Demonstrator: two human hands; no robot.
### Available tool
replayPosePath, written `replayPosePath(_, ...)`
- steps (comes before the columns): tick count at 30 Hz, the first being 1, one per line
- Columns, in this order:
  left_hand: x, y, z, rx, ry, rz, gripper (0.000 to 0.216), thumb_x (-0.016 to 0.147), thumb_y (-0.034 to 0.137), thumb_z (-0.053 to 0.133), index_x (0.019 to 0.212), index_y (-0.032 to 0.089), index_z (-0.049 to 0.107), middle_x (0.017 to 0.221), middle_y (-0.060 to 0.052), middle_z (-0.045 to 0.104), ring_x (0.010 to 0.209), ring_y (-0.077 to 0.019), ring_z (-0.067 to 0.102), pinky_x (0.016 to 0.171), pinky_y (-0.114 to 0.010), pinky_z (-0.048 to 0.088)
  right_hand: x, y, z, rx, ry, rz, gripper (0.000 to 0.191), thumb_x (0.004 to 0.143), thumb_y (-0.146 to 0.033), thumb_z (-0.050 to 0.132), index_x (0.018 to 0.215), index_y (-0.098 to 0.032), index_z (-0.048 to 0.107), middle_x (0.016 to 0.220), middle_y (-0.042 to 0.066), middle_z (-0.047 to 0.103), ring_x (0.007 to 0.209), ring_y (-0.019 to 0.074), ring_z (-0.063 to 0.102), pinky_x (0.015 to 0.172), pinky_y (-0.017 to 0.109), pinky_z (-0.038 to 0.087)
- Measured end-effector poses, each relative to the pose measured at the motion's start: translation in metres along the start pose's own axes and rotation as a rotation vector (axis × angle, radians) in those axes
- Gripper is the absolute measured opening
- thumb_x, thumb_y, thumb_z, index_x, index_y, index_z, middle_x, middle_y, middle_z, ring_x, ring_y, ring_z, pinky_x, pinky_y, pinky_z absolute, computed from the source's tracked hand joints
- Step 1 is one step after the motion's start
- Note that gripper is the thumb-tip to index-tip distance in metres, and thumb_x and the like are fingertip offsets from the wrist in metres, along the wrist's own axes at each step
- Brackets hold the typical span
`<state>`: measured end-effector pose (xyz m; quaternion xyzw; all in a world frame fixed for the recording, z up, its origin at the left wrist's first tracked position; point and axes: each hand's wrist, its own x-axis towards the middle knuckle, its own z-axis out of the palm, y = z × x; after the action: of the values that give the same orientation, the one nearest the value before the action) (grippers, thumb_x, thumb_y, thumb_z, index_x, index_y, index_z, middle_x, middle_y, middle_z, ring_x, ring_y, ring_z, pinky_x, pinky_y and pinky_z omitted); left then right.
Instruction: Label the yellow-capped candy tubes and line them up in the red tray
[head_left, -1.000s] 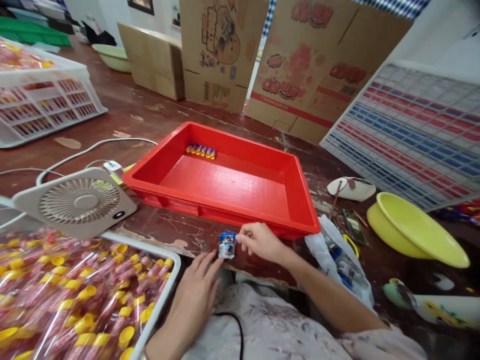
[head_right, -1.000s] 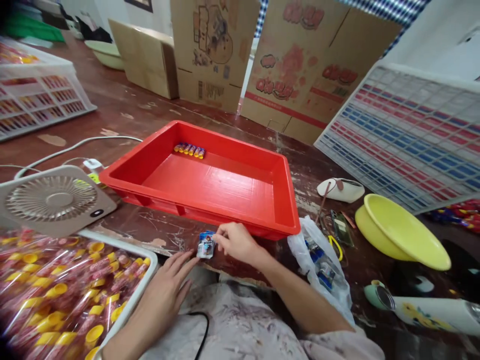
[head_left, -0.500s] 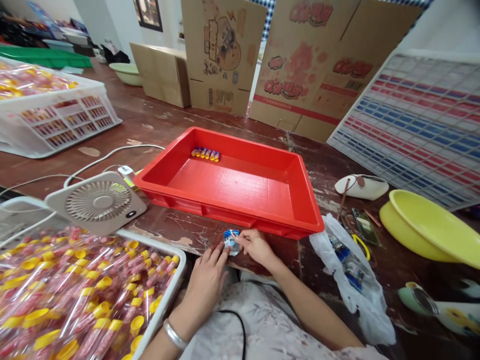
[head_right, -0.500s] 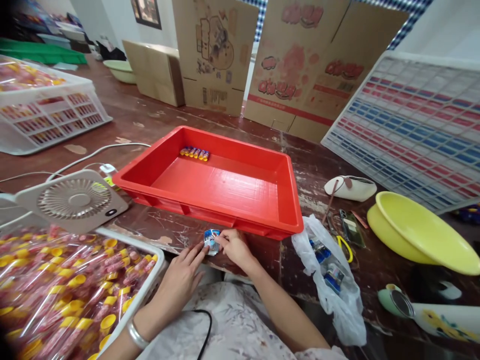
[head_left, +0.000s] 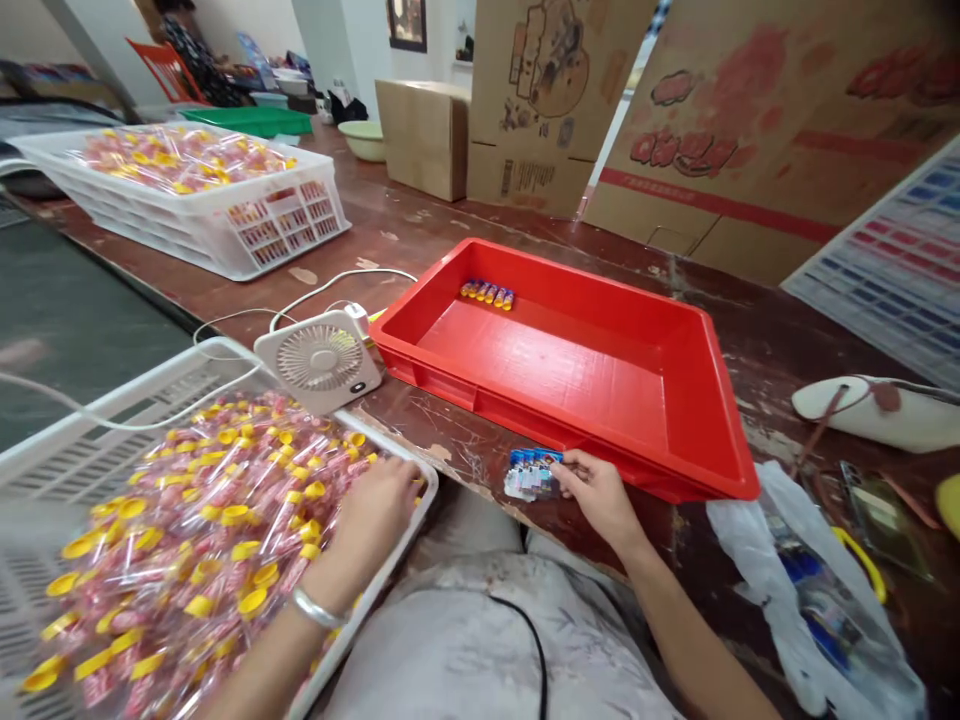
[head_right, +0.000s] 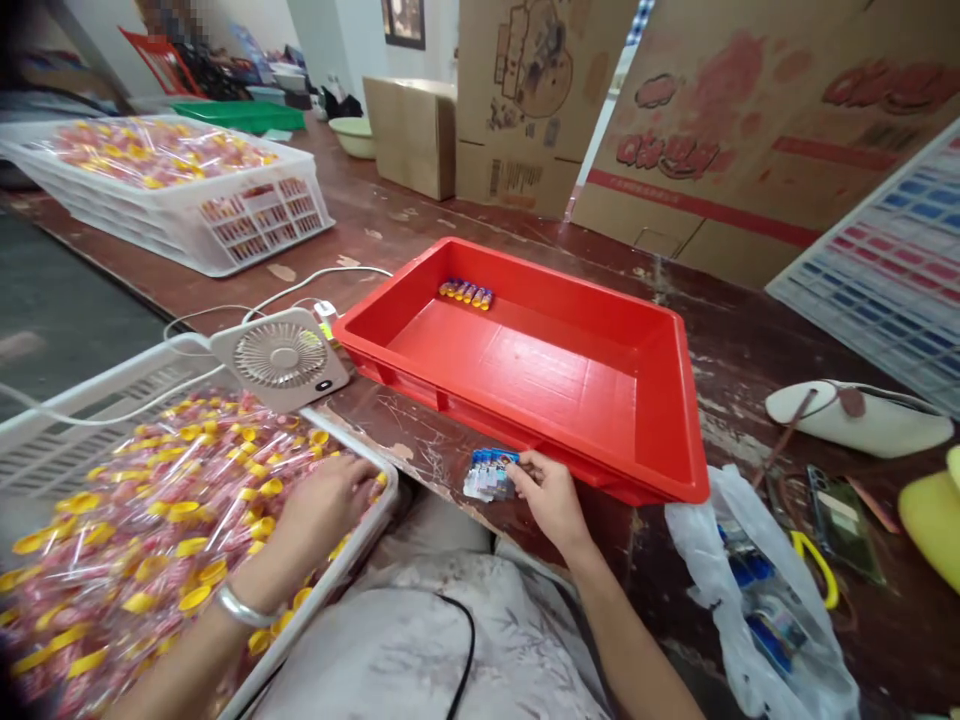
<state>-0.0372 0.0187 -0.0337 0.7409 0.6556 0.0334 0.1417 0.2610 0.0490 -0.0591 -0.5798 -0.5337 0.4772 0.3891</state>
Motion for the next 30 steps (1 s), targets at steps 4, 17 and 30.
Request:
replayPosePath(4, 0.001, -0.031, -0.001, 0.119, -0.063, -0.112, 0.029, 0.092, 0.025, 0.041, 0.095, 0.014, 0.068, 0.089, -0.019, 0.072, 0.091, -0.0357, 0.068, 0.068, -0.041, 0.052, 0.004, -0.003, 0.010, 0.090, 0.006, 0.026, 0.033, 0.073, -0.050, 0.072, 0.073, -0.019, 0.062, 0.059, -0.002, 0.053, 0.053, 0.0145, 0.050, 0.052, 0.026, 0.044)
replayPosePath(17, -0.001, -0.019, -0.025, -0.315, 0.177, -0.146, 0.035, 0.086, 0.052, 0.052, 0.093, 0.020, 0.064, 0.083, -0.007, 0.069, 0.073, -0.0253, 0.065, 0.062, -0.033, 0.049, 0.012, 0.018, 0.019, -0.112, 0.043, -0.012, 0.022, 0.079, -0.038, 0.059, 0.067, -0.020, 0.064, 0.061, -0.001, 0.058, 0.057, 0.0159, 0.053, 0.053, 0.025, 0.041)
replayPosePath(30, 0.034, 0.077, 0.027, -0.735, 0.210, 0.174, 0.024, 0.091, 0.038, 0.054, 0.101, 0.021, 0.067, 0.089, -0.004, 0.064, 0.081, -0.0213, 0.063, 0.075, -0.035, 0.050, 0.012, 0.019, 0.021, -0.079, 0.023, -0.007, 0.021, 0.078, -0.037, 0.059, 0.072, -0.019, 0.067, 0.063, 0.000, 0.062, 0.057, 0.0162, 0.055, 0.054, 0.026, 0.044)
